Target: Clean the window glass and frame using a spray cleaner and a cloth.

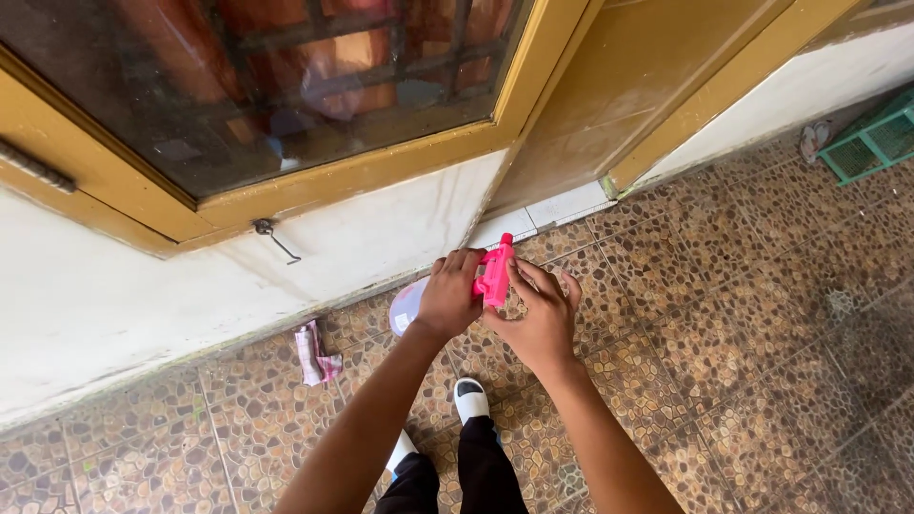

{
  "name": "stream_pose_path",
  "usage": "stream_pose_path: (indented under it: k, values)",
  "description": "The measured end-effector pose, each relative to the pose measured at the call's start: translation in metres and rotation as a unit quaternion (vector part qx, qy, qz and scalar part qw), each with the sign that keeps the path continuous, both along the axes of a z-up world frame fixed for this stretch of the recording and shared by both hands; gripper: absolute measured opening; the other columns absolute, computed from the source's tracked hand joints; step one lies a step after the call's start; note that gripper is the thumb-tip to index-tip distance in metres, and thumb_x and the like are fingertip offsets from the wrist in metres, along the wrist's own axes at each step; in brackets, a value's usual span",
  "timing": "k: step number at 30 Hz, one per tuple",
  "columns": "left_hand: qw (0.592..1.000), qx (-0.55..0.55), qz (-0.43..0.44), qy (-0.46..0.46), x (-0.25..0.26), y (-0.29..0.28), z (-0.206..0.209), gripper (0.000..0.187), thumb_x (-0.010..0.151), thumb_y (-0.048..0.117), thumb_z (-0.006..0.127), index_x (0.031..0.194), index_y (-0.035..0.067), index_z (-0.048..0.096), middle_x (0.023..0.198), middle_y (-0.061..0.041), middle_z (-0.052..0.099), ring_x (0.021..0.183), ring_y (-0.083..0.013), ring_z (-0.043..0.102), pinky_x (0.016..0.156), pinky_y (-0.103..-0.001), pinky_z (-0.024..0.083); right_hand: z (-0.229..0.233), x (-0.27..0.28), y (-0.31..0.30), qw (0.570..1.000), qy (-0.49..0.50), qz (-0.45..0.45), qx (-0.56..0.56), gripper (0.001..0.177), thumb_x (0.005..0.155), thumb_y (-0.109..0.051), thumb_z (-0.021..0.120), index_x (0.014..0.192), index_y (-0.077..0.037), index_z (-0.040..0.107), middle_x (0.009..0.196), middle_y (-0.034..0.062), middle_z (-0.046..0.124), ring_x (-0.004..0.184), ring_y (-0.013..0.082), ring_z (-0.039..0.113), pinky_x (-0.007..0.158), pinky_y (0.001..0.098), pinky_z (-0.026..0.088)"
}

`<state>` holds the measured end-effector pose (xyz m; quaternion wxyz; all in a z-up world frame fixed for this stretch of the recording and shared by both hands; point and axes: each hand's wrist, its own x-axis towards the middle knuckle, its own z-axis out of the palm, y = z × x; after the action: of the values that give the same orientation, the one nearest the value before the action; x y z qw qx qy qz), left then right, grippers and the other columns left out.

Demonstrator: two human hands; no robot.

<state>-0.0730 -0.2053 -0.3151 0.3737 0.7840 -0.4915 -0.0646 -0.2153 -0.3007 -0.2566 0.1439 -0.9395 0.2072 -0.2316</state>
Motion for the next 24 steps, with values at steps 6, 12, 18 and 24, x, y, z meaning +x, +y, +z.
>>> stream_pose_path:
  k: [6,12,18,24]
  values:
    - [1.0,-0.002,-0.011,-0.014,0.01,0.002,0.03,0.065,0.065,0.014,0.08,0.125,0.007,0.056,0.12,-0.013,0.062,0.117,-0.0327,0.058,0.098,-0.044,0.042,0.01,0.009,-0.005,0.999,-0.025,0.017,-0.01,0.075,0.068,-0.035,0.088,0.134,-0.006,0.065,0.131,0.0054,0.066,0.123,0.0165,0.06,0.117,0.0521,0.023]
    - [0.996,-0.061,-0.002,-0.059,0.029,-0.012,0.061,0.061,0.07,0.011,0.079,0.127,0.006,0.056,0.118,-0.013,0.062,0.116,-0.0328,0.057,0.097,-0.044,0.042,0.055,0.021,-0.012,0.996,-0.075,0.028,-0.042,0.072,0.07,-0.033,0.087,0.132,-0.004,0.067,0.133,0.0046,0.066,0.124,0.0169,0.059,0.115,0.0499,0.026]
    - [0.995,-0.053,0.014,-0.086,0.044,-0.038,0.116,0.055,0.072,0.013,0.077,0.123,0.009,0.057,0.114,-0.011,0.063,0.115,-0.0317,0.057,0.097,-0.043,0.041,0.104,0.037,-0.031,0.988,-0.134,0.015,-0.076,0.066,0.068,-0.03,0.086,0.127,-0.005,0.069,0.132,0.0025,0.067,0.12,0.0156,0.062,0.114,0.0494,0.028]
    - [0.983,-0.126,0.006,-0.131,0.059,-0.057,0.162,0.065,0.062,0.011,0.079,0.122,0.005,0.055,0.113,-0.016,0.06,0.111,-0.036,0.055,0.089,-0.047,0.04,0.138,0.05,-0.053,0.977,-0.178,0.029,-0.115,0.065,0.069,-0.03,0.087,0.127,-0.008,0.069,0.131,0.0023,0.066,0.121,0.0172,0.063,0.116,0.0511,0.029]
